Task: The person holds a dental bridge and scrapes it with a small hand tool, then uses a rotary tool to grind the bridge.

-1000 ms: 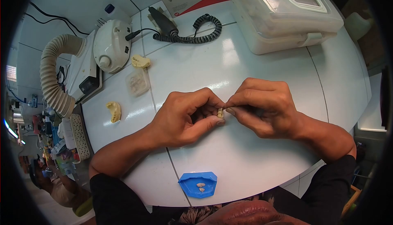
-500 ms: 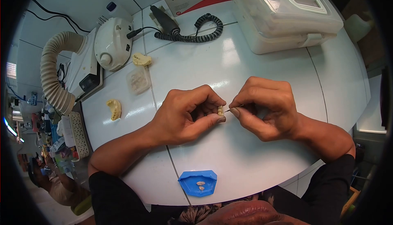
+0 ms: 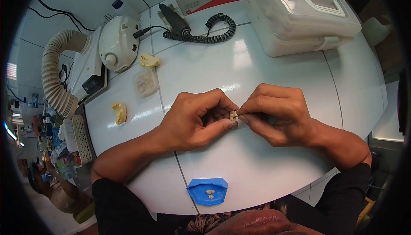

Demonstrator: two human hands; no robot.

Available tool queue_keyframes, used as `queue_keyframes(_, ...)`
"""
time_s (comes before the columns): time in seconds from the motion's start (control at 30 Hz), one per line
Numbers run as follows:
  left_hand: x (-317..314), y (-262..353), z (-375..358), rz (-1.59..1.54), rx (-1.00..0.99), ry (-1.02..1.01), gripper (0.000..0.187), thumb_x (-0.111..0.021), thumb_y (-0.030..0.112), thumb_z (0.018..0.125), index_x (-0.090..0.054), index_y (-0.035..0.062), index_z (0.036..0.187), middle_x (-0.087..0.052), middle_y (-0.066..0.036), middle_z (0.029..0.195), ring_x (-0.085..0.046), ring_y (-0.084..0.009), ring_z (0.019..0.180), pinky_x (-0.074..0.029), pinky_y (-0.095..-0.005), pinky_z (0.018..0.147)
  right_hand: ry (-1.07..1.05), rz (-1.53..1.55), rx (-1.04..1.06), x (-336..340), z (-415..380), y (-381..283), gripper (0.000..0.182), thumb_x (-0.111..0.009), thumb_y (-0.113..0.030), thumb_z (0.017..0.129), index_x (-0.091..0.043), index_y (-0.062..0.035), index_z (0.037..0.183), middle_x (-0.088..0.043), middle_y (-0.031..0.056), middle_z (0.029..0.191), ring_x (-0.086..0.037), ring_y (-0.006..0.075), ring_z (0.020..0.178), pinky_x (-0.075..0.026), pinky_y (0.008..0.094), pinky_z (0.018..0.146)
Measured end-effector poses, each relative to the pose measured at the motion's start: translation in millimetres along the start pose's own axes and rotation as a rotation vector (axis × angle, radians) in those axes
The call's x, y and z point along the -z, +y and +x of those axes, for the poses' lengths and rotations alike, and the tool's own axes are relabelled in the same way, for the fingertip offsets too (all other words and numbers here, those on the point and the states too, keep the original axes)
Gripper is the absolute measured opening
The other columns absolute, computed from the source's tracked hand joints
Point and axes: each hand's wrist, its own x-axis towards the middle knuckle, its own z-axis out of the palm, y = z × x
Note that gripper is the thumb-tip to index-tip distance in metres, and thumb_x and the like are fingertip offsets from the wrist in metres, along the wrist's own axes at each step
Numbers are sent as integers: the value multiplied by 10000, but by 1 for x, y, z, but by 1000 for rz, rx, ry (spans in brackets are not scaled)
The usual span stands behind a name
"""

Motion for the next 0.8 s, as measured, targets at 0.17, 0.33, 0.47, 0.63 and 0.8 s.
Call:
queue_keyframes(0.17,-3,-3,-1,-16,-10,26,217,-792,16,945,-723,-40,1143,-818,-78,947,-742,-80,764,-573,-231,671,-27,33,-60,3,-1,-4,149,-784,40,829,-764,-10,968,-680,77,819,-668,181,616,-518,312,534)
queue_keyframes(0.33,-2,-2,0,-20,6,21,215,-794,16,944,-724,-41,1139,-818,-83,946,-746,-81,762,-574,-230,662,-1,5,-19,1,0,-4,147,-783,42,822,-760,-10,958,-674,76,811,-662,182,610,-514,313,530)
queue_keyframes(0.47,-2,0,0,12,-8,11,217,-798,19,940,-725,-40,1136,-817,-79,935,-745,-81,753,-572,-228,658,-5,15,-41,1,-1,-4,142,-786,41,822,-757,-13,950,-668,71,805,-661,181,608,-514,316,531)
queue_keyframes(0.63,-2,0,0,29,-23,11,227,-803,23,934,-727,-37,1140,-815,-75,917,-743,-81,743,-567,-226,649,-29,22,-31,4,0,-4,129,-788,38,822,-757,-17,935,-666,61,801,-662,172,596,-513,309,523)
queue_keyframes(0.8,-1,-1,0,24,-21,12,233,-806,25,930,-731,-35,1142,-814,-76,917,-737,-80,735,-558,-224,638,-33,28,-17,4,0,-4,129,-792,44,817,-763,-19,927,-666,57,789,-670,156,584,-515,293,515)
